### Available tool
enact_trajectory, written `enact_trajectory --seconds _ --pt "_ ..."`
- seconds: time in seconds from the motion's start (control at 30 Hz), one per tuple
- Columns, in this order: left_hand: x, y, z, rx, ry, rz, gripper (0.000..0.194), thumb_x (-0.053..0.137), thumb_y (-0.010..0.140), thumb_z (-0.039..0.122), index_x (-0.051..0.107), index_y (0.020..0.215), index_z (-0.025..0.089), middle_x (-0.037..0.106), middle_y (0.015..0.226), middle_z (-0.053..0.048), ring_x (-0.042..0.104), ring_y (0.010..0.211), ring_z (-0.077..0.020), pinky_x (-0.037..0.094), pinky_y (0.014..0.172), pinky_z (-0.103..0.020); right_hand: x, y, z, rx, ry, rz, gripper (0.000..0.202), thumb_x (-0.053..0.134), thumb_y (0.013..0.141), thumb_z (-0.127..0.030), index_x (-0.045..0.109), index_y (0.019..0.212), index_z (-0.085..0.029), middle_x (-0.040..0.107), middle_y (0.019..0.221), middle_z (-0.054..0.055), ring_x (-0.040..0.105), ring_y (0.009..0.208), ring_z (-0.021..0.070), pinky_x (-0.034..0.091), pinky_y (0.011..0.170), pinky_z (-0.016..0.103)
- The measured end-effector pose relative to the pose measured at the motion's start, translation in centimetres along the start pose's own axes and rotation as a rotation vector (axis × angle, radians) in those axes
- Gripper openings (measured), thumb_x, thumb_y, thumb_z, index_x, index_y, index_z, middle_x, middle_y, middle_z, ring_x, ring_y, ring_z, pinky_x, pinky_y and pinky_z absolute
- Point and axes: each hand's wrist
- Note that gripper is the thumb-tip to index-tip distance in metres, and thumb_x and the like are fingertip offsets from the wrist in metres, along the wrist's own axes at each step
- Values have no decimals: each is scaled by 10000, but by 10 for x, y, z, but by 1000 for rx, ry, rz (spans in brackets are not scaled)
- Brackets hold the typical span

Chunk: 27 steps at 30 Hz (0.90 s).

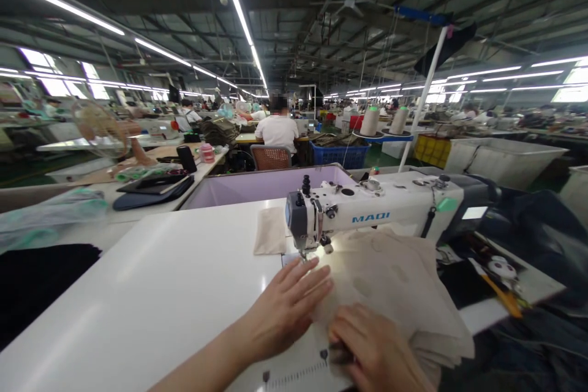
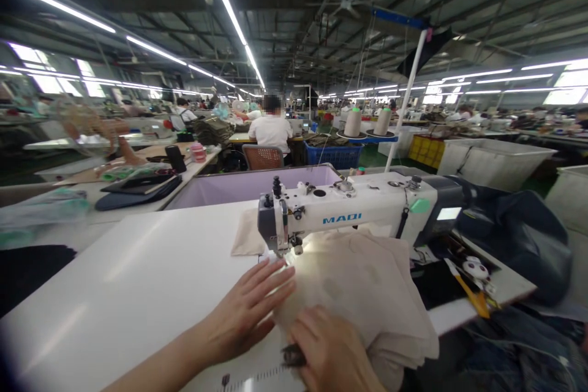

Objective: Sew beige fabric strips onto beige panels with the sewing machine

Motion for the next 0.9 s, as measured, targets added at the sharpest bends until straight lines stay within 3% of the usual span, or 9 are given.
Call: enact_trajectory --seconds 0.07,0.13,0.23,0.33,0.53,0.63,0.7,0.77,0.9 --pt "-15 -17 -3 82 -58 -116 416 502 896 79 577 1283 211 637 1384 -83 444 1427 -256 230 1246 -536 11 -1 -16 -117 37 -3 97 635 814 -188 563 810 -253 646 748 -29 581 645 159 356 519 269" --pt "-27 -39 -4 35 -105 -178 362 454 888 49 631 1156 216 712 1258 -58 557 1321 -223 235 1248 -510 18 0 -28 -124 58 -76 74 640 857 -222 582 819 -249 669 761 -27 603 647 154 374 507 257" --pt "-42 -76 0 -119 -160 -229 406 456 840 45 641 1161 210 742 1157 -77 649 1164 -219 367 1179 -475 18 -1 -34 -79 131 -209 40 652 902 -274 632 895 -240 744 910 6 689 786 176 488 601 235" --pt "-55 -107 8 -259 -238 -248 459 504 806 79 637 1223 218 726 1184 -101 659 1137 -242 484 1068 -436 15 -7 -29 -137 220 -284 239 721 874 -340 668 1078 -227 755 1181 67 719 1017 233 576 806 272" --pt "-65 -123 13 -517 -387 -199 359 467 921 109 672 1183 243 734 1166 -54 663 1116 -199 500 1030 -352 7 -14 -20 -149 190 -449 687 637 676 -18 642 1337 -206 660 1377 97 631 1247 302 556 986 359" --pt "-60 -114 7 -626 -464 -170 256 454 995 217 696 1076 232 742 1049 -38 683 993 -182 533 936 -315 1 -4 -21 34 332 -456 535 583 685 -17 736 1154 -225 723 1282 72 666 1188 259 531 1008 345" --pt "-55 -105 1 -703 -479 -126 269 431 1023 284 689 997 213 724 972 -37 676 921 -179 542 866 -302 4 5 -20 206 483 -422 259 581 805 -115 760 944 -241 776 1118 46 719 1037 218 556 918 302" --pt "-48 -97 -6 -744 -453 -59 281 424 1018 303 668 926 200 698 961 -45 661 921 -191 537 856 -315 12 14 -16 417 589 -359 173 577 877 -269 735 815 -240 784 924 28 737 854 208 573 771 283" --pt "-34 -84 -17 -845 -360 -4 255 433 970 273 619 814 194 665 908 -50 650 881 -215 536 826 -352 37 23 -11 847 613 -60 323 616 805 -426 713 1029 -214 773 821 39 739 784 248 575 697 313"
Point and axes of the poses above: each hand's wrist, its own y-axis towards the middle knuckle, its own x-axis out of the palm, z = x × y
